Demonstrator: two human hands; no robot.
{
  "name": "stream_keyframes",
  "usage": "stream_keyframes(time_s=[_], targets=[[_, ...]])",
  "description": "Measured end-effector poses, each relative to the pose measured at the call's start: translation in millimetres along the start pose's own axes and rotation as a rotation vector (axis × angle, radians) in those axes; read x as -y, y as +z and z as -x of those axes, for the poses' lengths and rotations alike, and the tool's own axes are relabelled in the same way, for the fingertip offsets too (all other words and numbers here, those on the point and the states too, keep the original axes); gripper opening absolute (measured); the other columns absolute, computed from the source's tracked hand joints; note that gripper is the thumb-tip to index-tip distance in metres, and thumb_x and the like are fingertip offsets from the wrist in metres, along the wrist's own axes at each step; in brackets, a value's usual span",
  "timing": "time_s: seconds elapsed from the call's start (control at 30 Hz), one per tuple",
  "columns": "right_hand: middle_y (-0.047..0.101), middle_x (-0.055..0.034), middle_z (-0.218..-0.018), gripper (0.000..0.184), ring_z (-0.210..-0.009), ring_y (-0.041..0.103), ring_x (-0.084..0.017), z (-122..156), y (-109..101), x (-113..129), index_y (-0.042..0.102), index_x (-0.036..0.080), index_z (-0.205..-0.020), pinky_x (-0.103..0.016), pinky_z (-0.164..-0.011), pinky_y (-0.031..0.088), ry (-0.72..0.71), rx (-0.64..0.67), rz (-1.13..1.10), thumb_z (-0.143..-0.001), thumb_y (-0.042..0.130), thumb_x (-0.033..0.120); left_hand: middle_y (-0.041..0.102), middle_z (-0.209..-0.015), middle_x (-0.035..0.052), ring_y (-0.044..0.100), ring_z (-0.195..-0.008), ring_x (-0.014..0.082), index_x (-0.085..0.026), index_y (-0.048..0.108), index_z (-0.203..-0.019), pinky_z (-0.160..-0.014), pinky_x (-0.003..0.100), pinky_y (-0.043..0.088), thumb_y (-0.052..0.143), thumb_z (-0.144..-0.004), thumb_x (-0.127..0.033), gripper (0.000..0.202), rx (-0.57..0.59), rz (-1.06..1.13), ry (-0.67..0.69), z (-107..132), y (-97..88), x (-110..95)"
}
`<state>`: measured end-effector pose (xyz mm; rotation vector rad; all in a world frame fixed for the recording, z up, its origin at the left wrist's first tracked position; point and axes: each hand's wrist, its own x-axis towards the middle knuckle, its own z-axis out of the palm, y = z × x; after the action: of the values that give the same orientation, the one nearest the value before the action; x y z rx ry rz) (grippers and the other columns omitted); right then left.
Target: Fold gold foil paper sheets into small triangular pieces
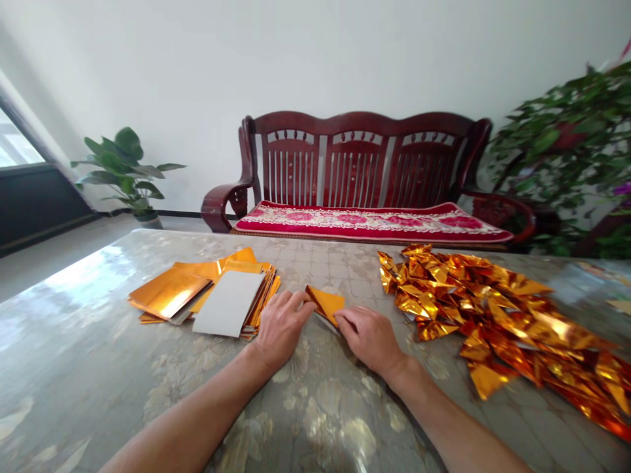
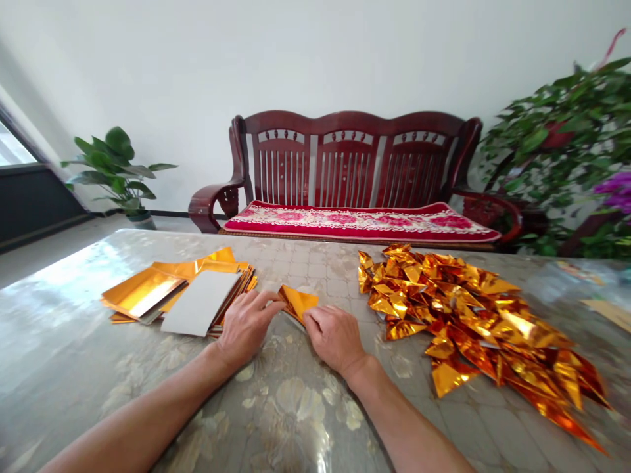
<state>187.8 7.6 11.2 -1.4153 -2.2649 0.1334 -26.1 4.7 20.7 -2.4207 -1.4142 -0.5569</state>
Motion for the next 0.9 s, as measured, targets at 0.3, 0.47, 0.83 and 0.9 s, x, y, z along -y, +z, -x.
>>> stream_keyframes(time_s=[0.3,0.47,0.83,0.9], targets=[[0.07,-0.0003,-0.094,0.063,-0.073,0.065,-0.014,-1.3,1.1,4.9,0.039,0.024,-0.145,-0.027,-0.076,0.052,0.074,-0.221,-0.286,-0.085,0.058,0.022,0.063,-0.118,0.0066,0.059,-0.099,0.0163,-0.025,0.065,-0.113,-0.089,0.029,0.046,0.038,-0.099,-0.017,0.032,-0.17,0.168,0.216,9.0,-3.7,2.4],[0.07,-0.0065,-0.109,0.059,-0.092,0.066,-0.018,2.2,-2.3,7.9,0.037,0.023,-0.146,-0.03,-0.083,0.051,-0.241,-0.211,-0.183,-0.09,0.056,0.02,0.065,-0.113,0.008,0.062,-0.095,0.0144,-0.02,0.064,-0.11,-0.085,0.026,0.051,0.038,-0.1,-0.019,0.028,-0.239,0.239,0.429,6.7,-7.7,-3.9],[0.065,0.0015,-0.077,0.019,-0.072,0.062,-0.015,5.0,2.7,19.4,0.061,0.023,-0.083,-0.024,-0.067,0.046,-0.079,-0.219,-0.38,-0.076,0.053,0.007,0.064,-0.122,0.0069,0.065,-0.098,0.0145,-0.019,0.06,-0.107,-0.086,0.025,0.053,0.047,-0.096,-0.016,0.017,-0.281,0.375,0.475,4.0,-5.1,-16.4],[0.064,0.0016,-0.074,0.019,-0.071,0.061,-0.015,4.7,1.8,19.2,0.061,0.022,-0.079,-0.024,-0.066,0.045,-0.03,-0.261,-0.397,-0.074,0.052,0.007,0.063,-0.124,0.0063,0.065,-0.1,0.0141,-0.021,0.06,-0.108,-0.086,0.025,0.052,0.045,-0.095,-0.014,0.021,-0.26,0.418,0.432,6.4,-5.6,-20.6]])
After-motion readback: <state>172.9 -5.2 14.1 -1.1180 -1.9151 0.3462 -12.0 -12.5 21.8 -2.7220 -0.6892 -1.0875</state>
